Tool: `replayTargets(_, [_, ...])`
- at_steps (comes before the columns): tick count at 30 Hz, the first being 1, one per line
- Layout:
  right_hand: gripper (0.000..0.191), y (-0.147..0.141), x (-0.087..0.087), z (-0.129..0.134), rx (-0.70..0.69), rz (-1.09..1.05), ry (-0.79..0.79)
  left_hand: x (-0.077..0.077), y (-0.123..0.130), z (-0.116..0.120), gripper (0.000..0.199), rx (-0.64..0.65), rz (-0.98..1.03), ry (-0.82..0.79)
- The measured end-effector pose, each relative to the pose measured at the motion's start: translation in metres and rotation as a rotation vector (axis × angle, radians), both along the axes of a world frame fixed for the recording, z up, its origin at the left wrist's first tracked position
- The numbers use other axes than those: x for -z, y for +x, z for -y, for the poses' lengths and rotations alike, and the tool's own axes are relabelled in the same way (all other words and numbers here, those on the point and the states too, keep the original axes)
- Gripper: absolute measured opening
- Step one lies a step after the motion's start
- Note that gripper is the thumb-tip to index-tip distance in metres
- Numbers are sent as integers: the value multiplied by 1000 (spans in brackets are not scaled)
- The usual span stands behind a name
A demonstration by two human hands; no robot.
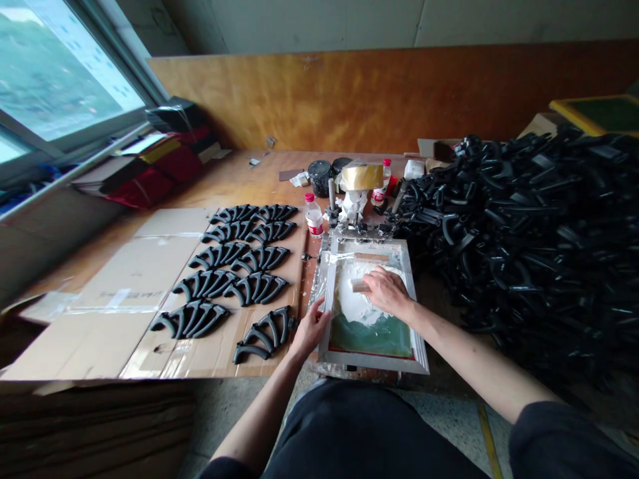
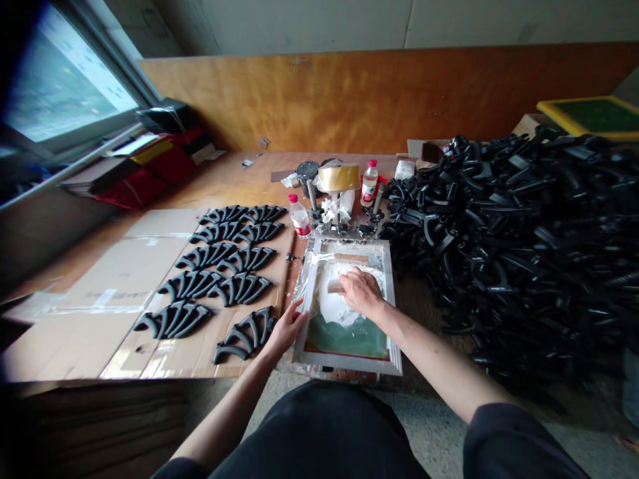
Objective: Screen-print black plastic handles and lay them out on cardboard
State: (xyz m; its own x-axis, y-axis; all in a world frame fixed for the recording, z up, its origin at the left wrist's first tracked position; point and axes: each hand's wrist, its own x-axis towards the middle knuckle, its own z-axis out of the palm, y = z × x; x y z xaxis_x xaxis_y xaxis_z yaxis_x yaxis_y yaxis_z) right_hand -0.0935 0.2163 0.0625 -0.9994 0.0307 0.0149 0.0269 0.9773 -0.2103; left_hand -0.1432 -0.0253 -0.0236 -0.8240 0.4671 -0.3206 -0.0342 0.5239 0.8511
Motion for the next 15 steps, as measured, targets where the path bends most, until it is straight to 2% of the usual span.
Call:
replayTargets(2, [7, 23, 2, 6, -122, -24, 23, 1, 0, 1, 57, 3, -3, 0])
replayTargets(4, [15, 42, 1, 10, -226, -8, 31, 1, 0, 1, 57, 2, -4, 8])
replayTargets(8, [19, 51, -8, 4, -384, 65, 23, 3, 1, 0, 57, -17, -2, 9])
replayTargets(10, [13, 43, -10, -2, -390, 60, -31, 4, 0, 0, 57, -18, -2, 4])
replayTargets(12, [9, 34, -8, -4, -307, -6, -95, 4, 0, 0, 57, -14, -2, 6])
replayTargets(15, [19, 34, 6, 4, -214, -120, -80, 4, -1, 0, 58, -18, 13, 14])
